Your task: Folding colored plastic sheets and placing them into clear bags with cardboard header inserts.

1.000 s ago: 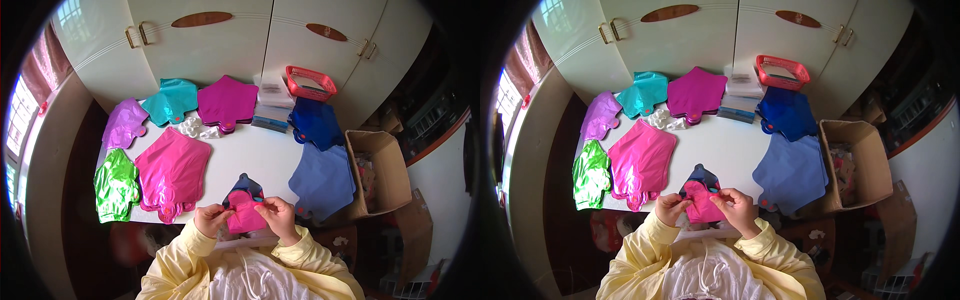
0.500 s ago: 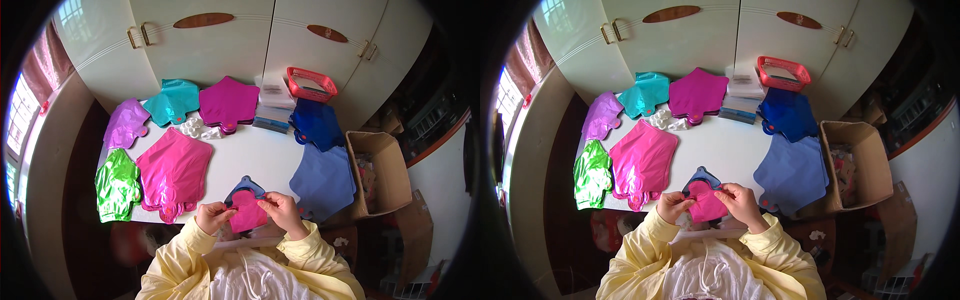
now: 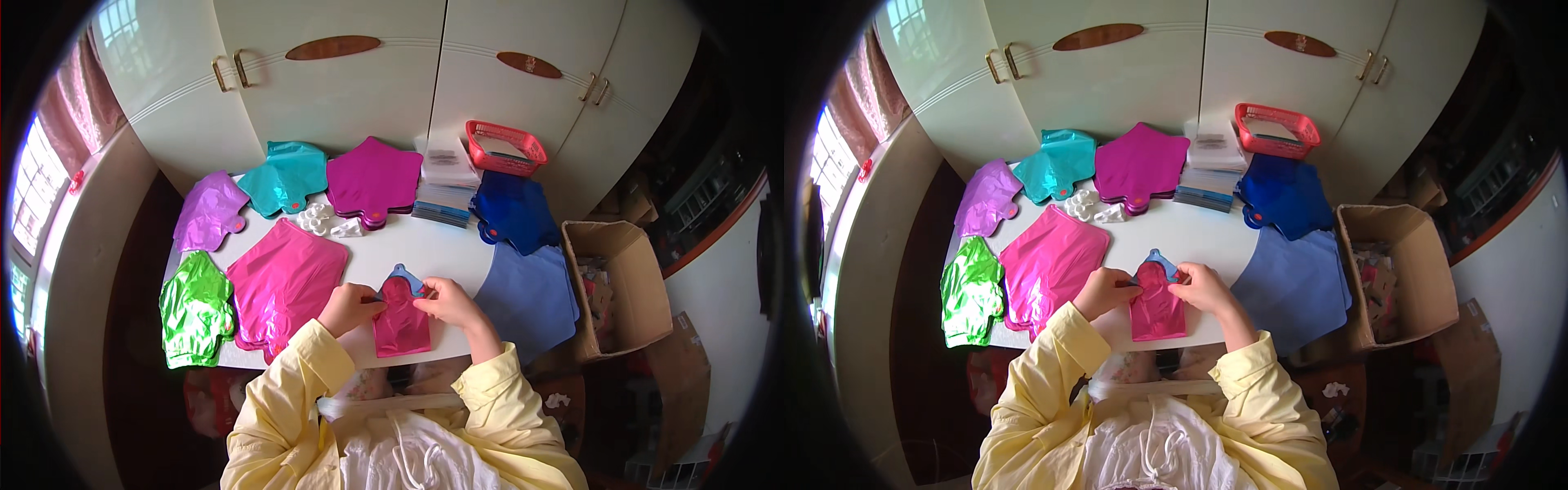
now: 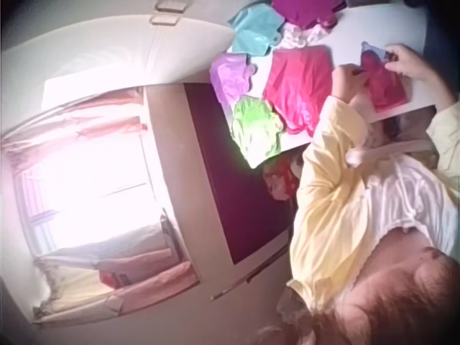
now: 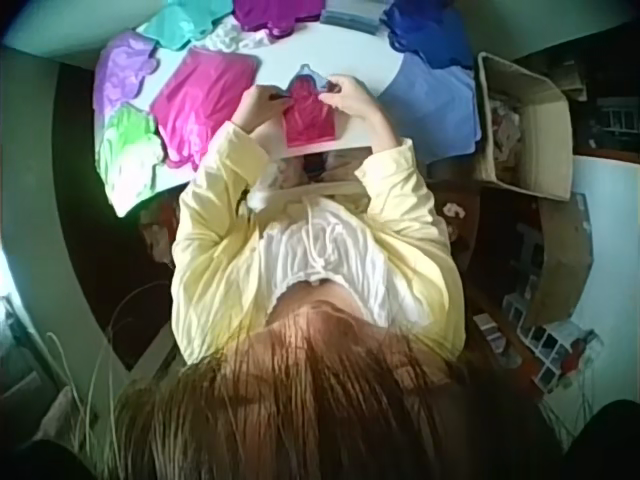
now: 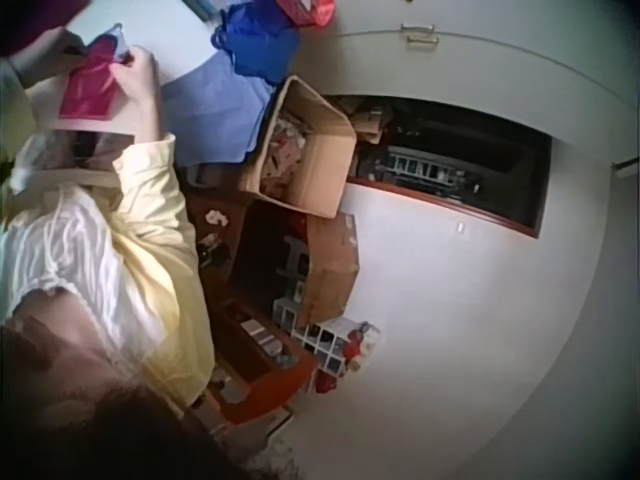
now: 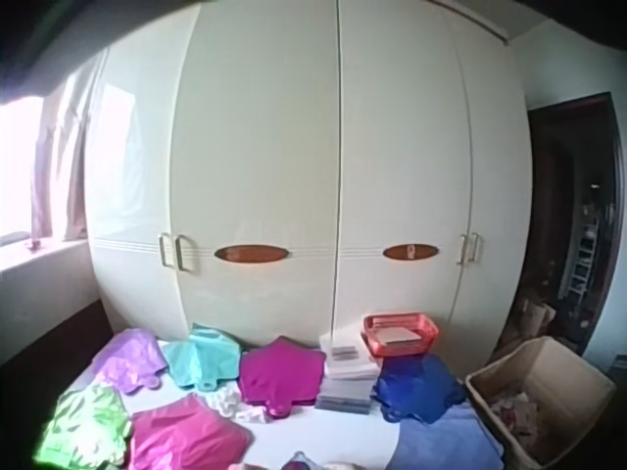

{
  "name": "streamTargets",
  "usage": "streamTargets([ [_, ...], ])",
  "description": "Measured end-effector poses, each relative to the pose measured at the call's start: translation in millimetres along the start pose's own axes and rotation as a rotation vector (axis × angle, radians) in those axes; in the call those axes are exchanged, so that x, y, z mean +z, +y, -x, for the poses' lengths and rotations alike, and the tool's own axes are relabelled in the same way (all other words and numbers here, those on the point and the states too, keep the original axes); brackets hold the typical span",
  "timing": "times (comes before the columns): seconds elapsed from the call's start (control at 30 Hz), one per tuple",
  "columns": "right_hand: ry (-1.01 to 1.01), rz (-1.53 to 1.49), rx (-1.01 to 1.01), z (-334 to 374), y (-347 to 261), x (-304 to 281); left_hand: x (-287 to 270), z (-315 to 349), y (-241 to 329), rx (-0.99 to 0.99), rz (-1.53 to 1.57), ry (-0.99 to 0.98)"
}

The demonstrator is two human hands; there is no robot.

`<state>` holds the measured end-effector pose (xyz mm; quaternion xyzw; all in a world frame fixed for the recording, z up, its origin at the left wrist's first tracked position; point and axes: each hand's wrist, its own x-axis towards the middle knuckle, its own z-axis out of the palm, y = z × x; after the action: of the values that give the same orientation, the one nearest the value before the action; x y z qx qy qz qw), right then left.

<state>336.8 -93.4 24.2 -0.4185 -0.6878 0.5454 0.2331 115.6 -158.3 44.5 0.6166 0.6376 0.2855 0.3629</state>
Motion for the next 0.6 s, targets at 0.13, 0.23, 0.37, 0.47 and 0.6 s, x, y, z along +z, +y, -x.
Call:
streamTargets([
  [0.13,-0.02,0.019,0.047,-8.7,-2.7,0.1,-3.4,-8.0,2.2,-0.075,0.044,-0.063],
  [0.23,-0.011,0.173,0.075,-9.4,-2.8,-1.8,-4.1,-8.6,2.5,-0.064,0.032,-0.044],
  [0.37,-0.021,0.142,0.116,-8.8,-9.5,-0.5,-1.3,-7.3,-3.2,-0.011,0.033,-0.015],
  [0.47,-0.002,0.074,0.107,-10.5,-4.3,-0.3,-0.9,-5.6,-3.2,0.013,0.027,-0.011],
  [0.6,0.047,0.218,0.015,-12.7,3.3,3.9,0.9,-2.4,-10.0,0.205,-0.278,0.038],
])
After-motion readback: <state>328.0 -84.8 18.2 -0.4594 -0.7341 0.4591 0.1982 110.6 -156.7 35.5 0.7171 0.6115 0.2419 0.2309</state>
